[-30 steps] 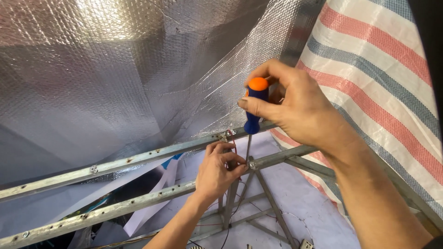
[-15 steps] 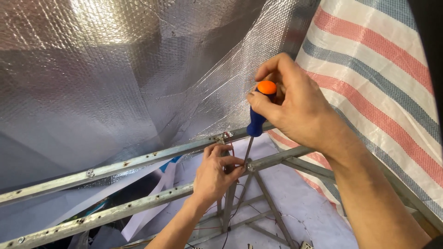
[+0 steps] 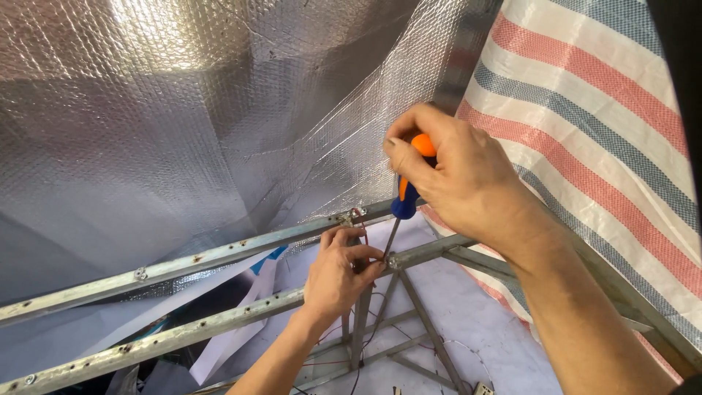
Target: Using a manual screwdriver to fasten screws into a metal frame assembly.
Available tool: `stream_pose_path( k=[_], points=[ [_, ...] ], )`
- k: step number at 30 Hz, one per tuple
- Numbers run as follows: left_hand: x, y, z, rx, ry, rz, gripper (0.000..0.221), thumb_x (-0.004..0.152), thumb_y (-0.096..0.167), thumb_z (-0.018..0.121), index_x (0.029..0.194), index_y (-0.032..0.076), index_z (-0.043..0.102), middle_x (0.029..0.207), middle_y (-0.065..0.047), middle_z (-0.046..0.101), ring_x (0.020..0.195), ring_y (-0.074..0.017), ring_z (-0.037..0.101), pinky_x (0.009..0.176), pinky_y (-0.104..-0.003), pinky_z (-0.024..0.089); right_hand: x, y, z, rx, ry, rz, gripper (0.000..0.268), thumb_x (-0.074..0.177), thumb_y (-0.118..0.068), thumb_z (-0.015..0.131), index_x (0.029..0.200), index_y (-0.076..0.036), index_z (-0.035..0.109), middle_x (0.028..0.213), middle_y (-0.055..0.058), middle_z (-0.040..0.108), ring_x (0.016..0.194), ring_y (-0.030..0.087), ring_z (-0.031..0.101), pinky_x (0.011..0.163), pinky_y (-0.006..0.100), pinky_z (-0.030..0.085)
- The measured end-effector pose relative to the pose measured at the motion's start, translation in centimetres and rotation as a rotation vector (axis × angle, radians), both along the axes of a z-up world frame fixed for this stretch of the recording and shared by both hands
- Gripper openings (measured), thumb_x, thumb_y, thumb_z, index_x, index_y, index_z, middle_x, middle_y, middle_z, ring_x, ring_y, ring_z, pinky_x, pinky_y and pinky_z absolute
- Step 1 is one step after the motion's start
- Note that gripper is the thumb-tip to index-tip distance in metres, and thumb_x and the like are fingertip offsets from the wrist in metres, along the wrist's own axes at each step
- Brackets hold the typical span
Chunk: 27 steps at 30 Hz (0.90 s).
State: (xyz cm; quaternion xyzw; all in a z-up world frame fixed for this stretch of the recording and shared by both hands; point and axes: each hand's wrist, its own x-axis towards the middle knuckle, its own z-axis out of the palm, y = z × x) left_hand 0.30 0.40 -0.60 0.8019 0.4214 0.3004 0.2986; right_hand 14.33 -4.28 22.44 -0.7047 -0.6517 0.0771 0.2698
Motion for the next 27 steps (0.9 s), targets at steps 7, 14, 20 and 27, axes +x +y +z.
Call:
stream_pose_path(
  k=[7,14,20,27],
  points=[
    [0.0,-0.1,0.0,0.011,-0.014,0.011,0.014,0.078,0.028,0.080,0.091,0.024,0.084,0.133,0.000,0.061,0.133,-0.0210,0.045,0.093,-0.033,0.052,2.1,0.0,-0.5,0.176,0.269,0.139,0.028,0.084,-0.013,0.081,0.102,-0.001,0.063,0.087,0.007,0.070,0.070,0.012,0.069,0.057,0.023,0.058],
    [0.1,-0.2,0.3,-0.018,0.008,0.008,0.012,0.078,0.028,0.079,0.089,0.024,0.083,0.135,0.000,0.059,0.134,-0.0211,0.043,0.095,-0.035,0.051,1.4,-0.1,0.3,-0.078,0.361,0.372,0.021,0.090,-0.008,0.054,0.109,-0.005,0.064,0.092,0.006,0.068,0.078,0.013,0.062,0.066,0.026,0.050],
    [0.3,-0.1,0.0,0.026,-0.019,-0.018,0.010,0.077,0.023,0.079,0.087,0.021,0.080,0.131,-0.005,0.060,0.127,-0.0230,0.047,0.089,-0.035,0.052,-0.4,0.3,-1.6,0.194,0.356,0.303,0.013,0.099,-0.019,0.058,0.104,-0.007,0.056,0.073,0.003,0.067,0.056,0.010,0.060,0.047,0.023,0.050],
    [1.3,-0.2,-0.4,0.190,-0.030,-0.030,0.010,0.076,0.014,0.079,0.086,0.011,0.076,0.124,-0.016,0.058,0.116,-0.0347,0.053,0.094,-0.045,0.046,0.6,0.1,-0.9,-0.037,0.649,0.354,0.023,0.087,0.002,0.048,0.108,-0.007,0.048,0.089,0.007,0.063,0.085,0.016,0.064,0.072,0.028,0.051]
  ],
)
